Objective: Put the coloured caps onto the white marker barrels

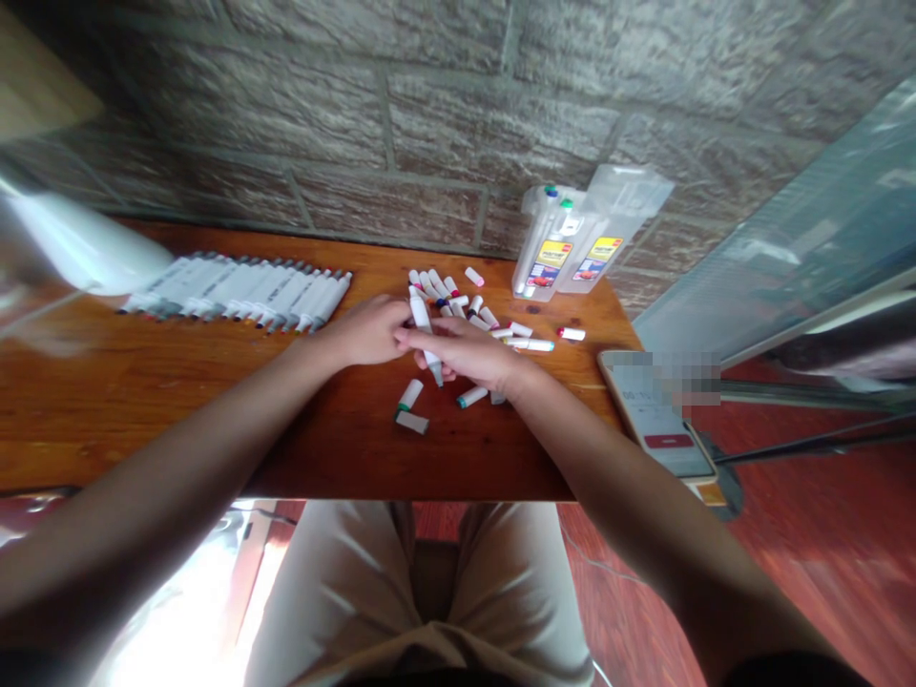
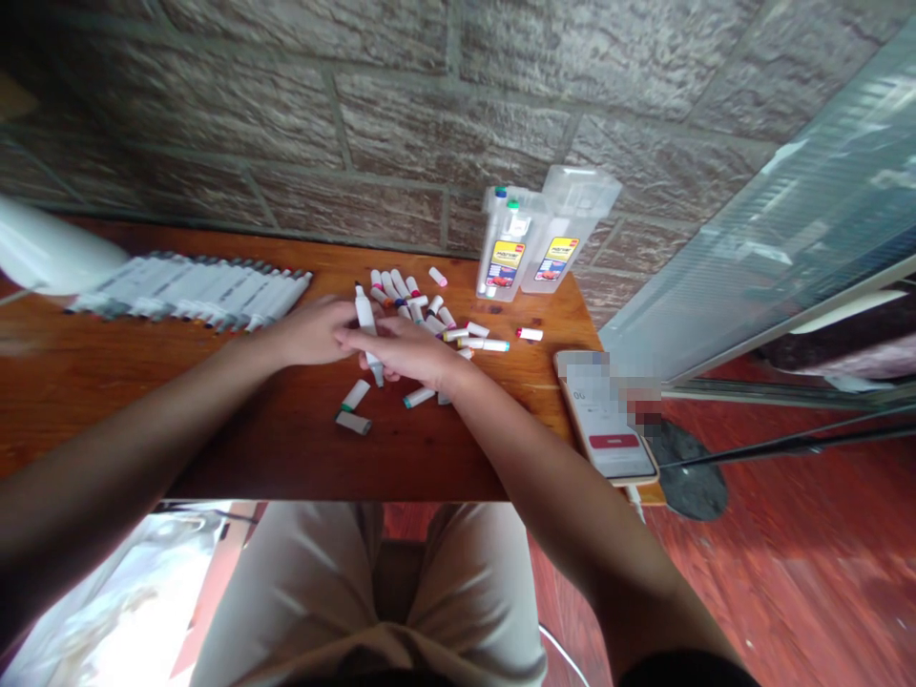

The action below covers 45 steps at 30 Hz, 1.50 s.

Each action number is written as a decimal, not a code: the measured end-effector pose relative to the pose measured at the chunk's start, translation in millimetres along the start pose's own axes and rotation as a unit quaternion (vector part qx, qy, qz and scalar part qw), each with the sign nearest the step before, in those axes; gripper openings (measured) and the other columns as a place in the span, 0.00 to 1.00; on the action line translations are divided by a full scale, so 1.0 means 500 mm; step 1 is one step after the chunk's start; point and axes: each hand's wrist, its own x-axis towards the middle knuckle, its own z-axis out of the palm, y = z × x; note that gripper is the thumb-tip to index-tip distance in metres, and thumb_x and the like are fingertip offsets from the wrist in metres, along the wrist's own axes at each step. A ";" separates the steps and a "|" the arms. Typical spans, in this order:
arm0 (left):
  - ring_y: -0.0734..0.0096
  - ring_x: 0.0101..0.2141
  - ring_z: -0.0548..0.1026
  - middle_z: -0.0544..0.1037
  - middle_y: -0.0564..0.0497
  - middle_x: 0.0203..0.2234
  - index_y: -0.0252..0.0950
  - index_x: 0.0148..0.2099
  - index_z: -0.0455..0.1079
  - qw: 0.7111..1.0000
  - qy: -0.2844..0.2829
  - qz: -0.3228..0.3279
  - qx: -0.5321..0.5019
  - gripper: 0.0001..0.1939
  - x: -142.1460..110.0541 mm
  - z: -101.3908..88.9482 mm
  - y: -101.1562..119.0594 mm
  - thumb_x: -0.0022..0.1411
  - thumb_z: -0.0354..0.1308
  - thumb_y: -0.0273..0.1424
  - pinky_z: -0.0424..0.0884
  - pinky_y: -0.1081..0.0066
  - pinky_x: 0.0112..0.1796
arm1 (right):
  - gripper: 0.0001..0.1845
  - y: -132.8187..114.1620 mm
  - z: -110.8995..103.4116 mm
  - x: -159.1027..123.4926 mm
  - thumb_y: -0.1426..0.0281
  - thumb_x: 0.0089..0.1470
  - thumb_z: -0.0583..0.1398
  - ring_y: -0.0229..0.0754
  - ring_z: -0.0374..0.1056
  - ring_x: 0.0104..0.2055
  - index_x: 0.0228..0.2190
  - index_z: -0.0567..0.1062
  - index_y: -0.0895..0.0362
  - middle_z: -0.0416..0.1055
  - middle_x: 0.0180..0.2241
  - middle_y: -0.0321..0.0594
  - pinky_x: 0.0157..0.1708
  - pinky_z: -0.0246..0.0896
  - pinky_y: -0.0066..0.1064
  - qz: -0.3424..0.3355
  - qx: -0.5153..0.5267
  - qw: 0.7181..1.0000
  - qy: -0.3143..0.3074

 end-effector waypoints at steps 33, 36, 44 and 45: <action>0.59 0.40 0.80 0.84 0.48 0.36 0.38 0.38 0.79 1.000 0.007 0.003 -0.007 0.13 -0.001 0.001 0.002 0.56 0.54 0.32 0.73 0.68 0.41 | 0.15 0.001 -0.001 0.000 0.61 0.59 0.66 0.25 0.53 0.17 0.30 0.75 0.61 0.65 0.21 0.29 0.15 0.46 0.18 -0.001 0.009 1.000 -0.003; 0.59 0.39 0.80 0.83 0.47 0.36 0.37 0.38 0.79 1.000 0.001 0.004 -0.001 0.13 0.000 0.000 0.001 0.57 0.54 0.33 0.72 0.69 0.39 | 0.16 0.002 -0.001 0.001 0.60 0.59 0.66 0.25 0.53 0.18 0.31 0.75 0.61 0.65 0.21 0.30 0.15 0.46 0.18 0.001 0.002 1.000 -0.001; 0.58 0.42 0.79 0.83 0.47 0.40 0.38 0.43 0.80 1.000 0.001 0.011 -0.013 0.16 0.002 0.002 -0.006 0.57 0.55 0.33 0.72 0.68 0.43 | 0.21 0.015 -0.005 0.010 0.54 0.56 0.66 0.27 0.54 0.19 0.32 0.76 0.60 0.65 0.22 0.30 0.15 0.49 0.19 -0.025 -0.007 1.000 -0.015; 0.58 0.44 0.79 0.83 0.48 0.41 0.38 0.45 0.80 1.000 0.001 0.011 -0.016 0.17 0.001 0.002 -0.006 0.57 0.55 0.32 0.72 0.67 0.44 | 0.21 0.017 -0.005 0.012 0.53 0.56 0.66 0.27 0.55 0.19 0.32 0.75 0.60 0.65 0.22 0.31 0.15 0.49 0.20 -0.027 -0.009 0.999 -0.016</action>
